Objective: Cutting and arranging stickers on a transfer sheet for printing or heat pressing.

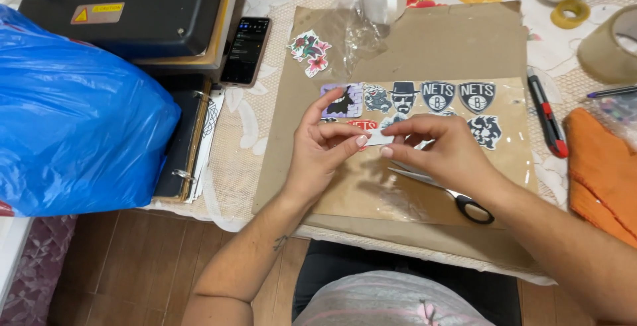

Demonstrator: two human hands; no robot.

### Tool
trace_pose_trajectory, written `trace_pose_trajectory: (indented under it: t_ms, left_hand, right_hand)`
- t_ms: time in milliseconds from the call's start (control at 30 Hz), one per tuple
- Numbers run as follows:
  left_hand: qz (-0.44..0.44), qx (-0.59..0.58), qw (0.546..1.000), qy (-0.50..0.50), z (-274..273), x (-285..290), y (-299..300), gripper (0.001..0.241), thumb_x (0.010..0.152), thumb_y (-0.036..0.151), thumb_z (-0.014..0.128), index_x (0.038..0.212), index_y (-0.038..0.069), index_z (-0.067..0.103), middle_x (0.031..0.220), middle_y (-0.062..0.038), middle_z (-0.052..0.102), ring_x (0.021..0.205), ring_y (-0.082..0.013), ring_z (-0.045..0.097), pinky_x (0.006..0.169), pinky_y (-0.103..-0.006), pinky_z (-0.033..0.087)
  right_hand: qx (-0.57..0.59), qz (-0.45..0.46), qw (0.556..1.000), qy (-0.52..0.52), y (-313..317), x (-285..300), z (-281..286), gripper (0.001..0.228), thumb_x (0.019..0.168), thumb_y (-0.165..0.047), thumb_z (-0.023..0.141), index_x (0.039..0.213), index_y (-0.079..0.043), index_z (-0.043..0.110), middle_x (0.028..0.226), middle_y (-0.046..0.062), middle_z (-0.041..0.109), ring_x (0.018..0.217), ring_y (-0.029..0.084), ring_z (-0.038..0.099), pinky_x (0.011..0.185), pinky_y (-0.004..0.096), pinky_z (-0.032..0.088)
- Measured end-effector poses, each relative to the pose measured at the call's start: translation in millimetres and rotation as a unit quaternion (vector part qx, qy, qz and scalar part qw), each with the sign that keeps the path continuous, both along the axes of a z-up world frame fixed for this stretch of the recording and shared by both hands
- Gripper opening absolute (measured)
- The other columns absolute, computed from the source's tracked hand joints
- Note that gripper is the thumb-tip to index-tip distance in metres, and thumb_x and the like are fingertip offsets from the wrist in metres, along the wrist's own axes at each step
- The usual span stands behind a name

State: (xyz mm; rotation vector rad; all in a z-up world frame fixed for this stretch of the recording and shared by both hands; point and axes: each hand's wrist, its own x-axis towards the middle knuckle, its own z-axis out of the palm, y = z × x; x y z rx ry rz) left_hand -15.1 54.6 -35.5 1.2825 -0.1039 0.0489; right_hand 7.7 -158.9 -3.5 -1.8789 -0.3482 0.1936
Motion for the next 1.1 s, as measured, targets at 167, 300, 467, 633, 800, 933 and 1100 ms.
trace_pose_trajectory:
  t_ms: [167,300,467,633,800,933,1100]
  left_hand:
    - [0.032,0.077,0.996,-0.009,-5,-3,15,0.085,0.082,-0.003,0.077,0.154,0.005,0.033,0.092,-0.015,0.078,0.092,-0.0176,0.073,0.088,-0.0277,0.059]
    - [0.081,0.366,0.924,-0.070,1,-9,34,0.078,0.090,0.000,0.068,0.156,0.005,0.027,0.107,-0.012,0.078,0.114,-0.0302,0.070,0.098,-0.0412,0.055]
    - [-0.014,0.509,0.841,-0.185,-29,-11,41,0.084,0.092,0.003,0.064,0.159,-0.001,0.015,0.112,-0.016,0.076,0.117,-0.0319,0.067,0.108,-0.0432,0.048]
    - [-0.021,0.535,0.824,-0.187,-37,-11,44,0.085,0.093,0.008,0.064,0.160,-0.002,0.013,0.110,-0.017,0.076,0.115,-0.0328,0.068,0.106,-0.0439,0.048]
    - [-0.030,0.533,0.829,-0.167,-39,-10,45,0.088,0.093,0.010,0.065,0.161,0.001,0.010,0.110,-0.016,0.076,0.116,-0.0332,0.069,0.105,-0.0446,0.048]
    - [-0.033,0.537,0.827,-0.162,-36,-12,45,0.088,0.092,0.009,0.065,0.160,0.001,0.010,0.111,-0.017,0.076,0.116,-0.0339,0.068,0.105,-0.0449,0.047]
    - [-0.035,0.550,0.820,-0.156,-33,-11,44,0.088,0.093,0.010,0.064,0.160,0.001,0.009,0.111,-0.017,0.076,0.116,-0.0331,0.069,0.107,-0.0446,0.047]
  right_hand:
    - [-0.056,-0.012,0.998,0.005,19,11,-12,0.013,0.081,-0.011,0.082,0.094,-0.009,0.081,0.072,0.005,0.075,0.069,0.013,0.069,0.059,0.024,0.054]
    - [-0.109,0.020,0.989,0.099,26,33,-23,0.013,0.081,-0.014,0.075,0.090,-0.009,0.083,0.067,0.006,0.072,0.062,0.015,0.064,0.060,0.030,0.055]
    - [-0.107,0.048,0.977,0.176,44,49,-37,0.016,0.083,-0.017,0.075,0.088,-0.003,0.081,0.060,0.009,0.064,0.061,0.016,0.057,0.057,0.028,0.047]
    - [-0.125,0.057,0.972,0.191,52,64,-67,0.013,0.080,-0.014,0.078,0.078,-0.002,0.080,0.052,0.008,0.056,0.053,0.017,0.052,0.051,0.026,0.043]
    - [-0.182,0.054,0.967,0.171,57,70,-80,0.017,0.078,-0.017,0.080,0.078,0.000,0.080,0.054,0.013,0.061,0.059,0.023,0.058,0.056,0.032,0.046]
    - [-0.222,0.055,0.960,0.163,64,66,-57,0.019,0.077,-0.020,0.080,0.080,-0.002,0.081,0.056,0.013,0.063,0.062,0.024,0.062,0.058,0.034,0.048]
    - [-0.352,0.090,0.928,0.089,76,68,-31,0.028,0.074,-0.032,0.082,0.082,-0.004,0.082,0.057,0.014,0.067,0.065,0.030,0.069,0.061,0.038,0.051]
